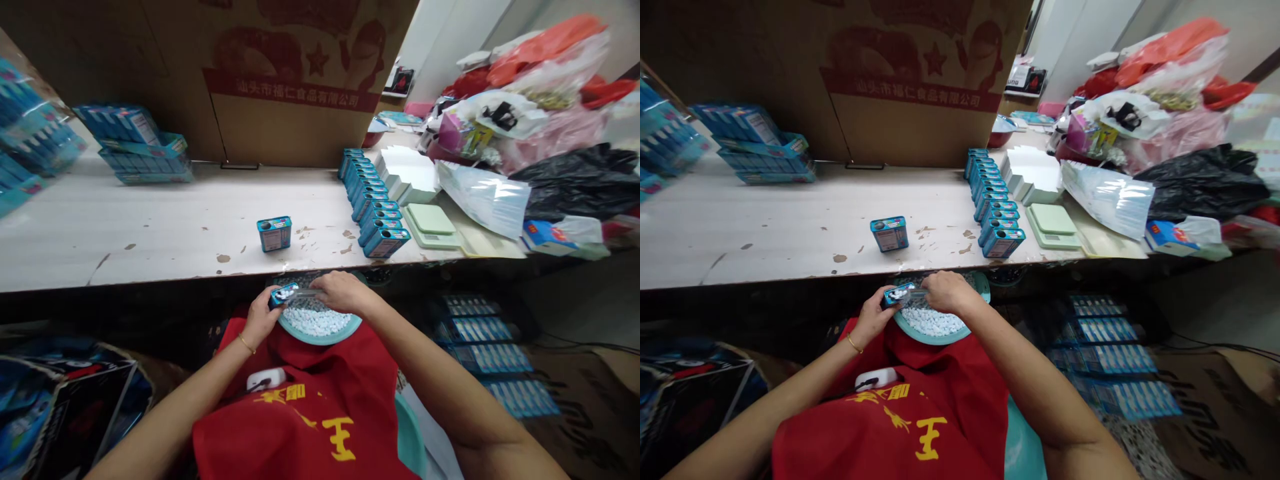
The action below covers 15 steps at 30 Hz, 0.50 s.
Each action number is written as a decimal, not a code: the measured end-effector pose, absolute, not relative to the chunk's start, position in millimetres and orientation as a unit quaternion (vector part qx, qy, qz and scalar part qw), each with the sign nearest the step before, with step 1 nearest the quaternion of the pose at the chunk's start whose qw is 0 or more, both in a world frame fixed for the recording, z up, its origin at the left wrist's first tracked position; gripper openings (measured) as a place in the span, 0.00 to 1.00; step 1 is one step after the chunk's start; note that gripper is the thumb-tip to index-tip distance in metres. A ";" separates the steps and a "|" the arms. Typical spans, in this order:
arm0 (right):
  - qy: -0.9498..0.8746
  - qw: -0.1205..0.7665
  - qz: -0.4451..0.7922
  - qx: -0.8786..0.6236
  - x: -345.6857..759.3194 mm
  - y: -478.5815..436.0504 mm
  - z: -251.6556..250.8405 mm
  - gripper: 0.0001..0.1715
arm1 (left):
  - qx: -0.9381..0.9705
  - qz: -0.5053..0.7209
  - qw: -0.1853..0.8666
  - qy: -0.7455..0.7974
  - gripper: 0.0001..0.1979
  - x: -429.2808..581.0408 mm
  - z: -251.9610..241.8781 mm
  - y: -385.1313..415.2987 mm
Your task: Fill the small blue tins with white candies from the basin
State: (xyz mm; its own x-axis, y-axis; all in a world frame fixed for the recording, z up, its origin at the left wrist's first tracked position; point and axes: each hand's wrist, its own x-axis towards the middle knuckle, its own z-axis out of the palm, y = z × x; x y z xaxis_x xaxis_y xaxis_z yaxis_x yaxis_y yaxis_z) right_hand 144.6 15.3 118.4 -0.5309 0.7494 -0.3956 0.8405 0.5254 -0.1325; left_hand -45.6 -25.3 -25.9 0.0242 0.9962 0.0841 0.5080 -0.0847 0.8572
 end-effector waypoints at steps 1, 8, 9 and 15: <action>0.862 0.146 -0.152 0.461 144.5 14.3 119.5 0.19 | 0.634 0.374 0.330 0.591 0.20 -45.5 -26.1 -25.7; 0.847 0.072 -0.189 0.491 178.8 6.3 111.2 0.20 | 0.612 0.411 0.358 0.573 0.19 -50.2 -25.6 -35.0; 0.840 0.052 -0.201 0.502 190.0 5.9 103.0 0.20 | 0.608 0.419 0.359 0.571 0.19 -51.6 -25.5 -36.3; 0.764 0.093 -0.229 0.596 215.5 0.2 6.4 0.18 | 0.611 0.426 0.337 0.576 0.18 -55.6 -23.6 -35.9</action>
